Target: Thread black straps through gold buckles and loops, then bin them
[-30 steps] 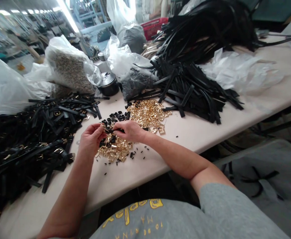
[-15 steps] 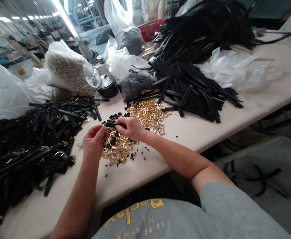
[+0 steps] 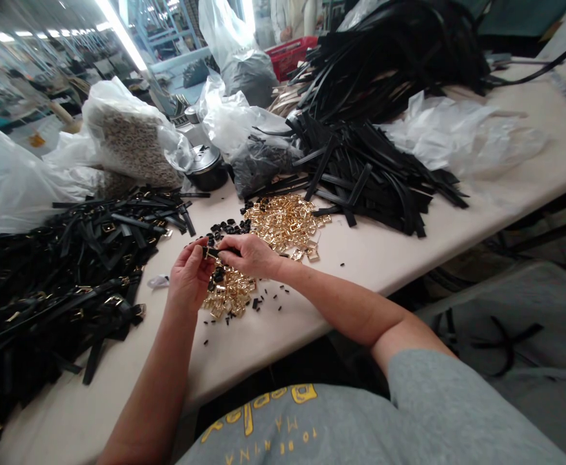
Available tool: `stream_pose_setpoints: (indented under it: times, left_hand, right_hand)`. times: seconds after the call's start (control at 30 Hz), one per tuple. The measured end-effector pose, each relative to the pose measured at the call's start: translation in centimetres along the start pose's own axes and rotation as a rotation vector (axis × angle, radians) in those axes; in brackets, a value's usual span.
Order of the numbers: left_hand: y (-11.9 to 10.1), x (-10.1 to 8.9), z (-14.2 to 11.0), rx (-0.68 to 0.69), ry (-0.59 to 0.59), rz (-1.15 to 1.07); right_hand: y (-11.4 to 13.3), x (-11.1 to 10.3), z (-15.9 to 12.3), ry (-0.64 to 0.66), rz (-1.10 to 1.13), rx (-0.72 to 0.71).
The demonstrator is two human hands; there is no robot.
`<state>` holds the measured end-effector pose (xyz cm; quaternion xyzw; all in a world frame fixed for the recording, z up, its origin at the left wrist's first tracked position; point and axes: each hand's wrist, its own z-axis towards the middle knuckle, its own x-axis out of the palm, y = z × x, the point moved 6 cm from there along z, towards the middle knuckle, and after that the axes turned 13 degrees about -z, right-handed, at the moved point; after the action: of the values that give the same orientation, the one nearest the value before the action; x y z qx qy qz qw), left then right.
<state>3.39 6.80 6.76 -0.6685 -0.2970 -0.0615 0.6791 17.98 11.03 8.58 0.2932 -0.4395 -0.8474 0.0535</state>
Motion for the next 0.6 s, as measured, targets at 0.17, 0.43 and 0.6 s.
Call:
stream_pose_setpoints:
  times: [0.17,0.43,0.6]
  left_hand:
    - [0.0,0.6,-0.9,0.103,0.075,0.108]
    - [0.5,0.4,0.0,-0.093,-0.008,-0.133]
    - [1.4,0.3,-1.4,-0.231,-0.045,-0.125]
  right_hand:
    - [0.1,0.0,0.0,0.004,-0.017,0.026]
    - [0.3,0.3,0.2,0.275,-0.178,-0.008]
    - [1.2,-0.8,-0.5,0.243,-0.343,-0.074]
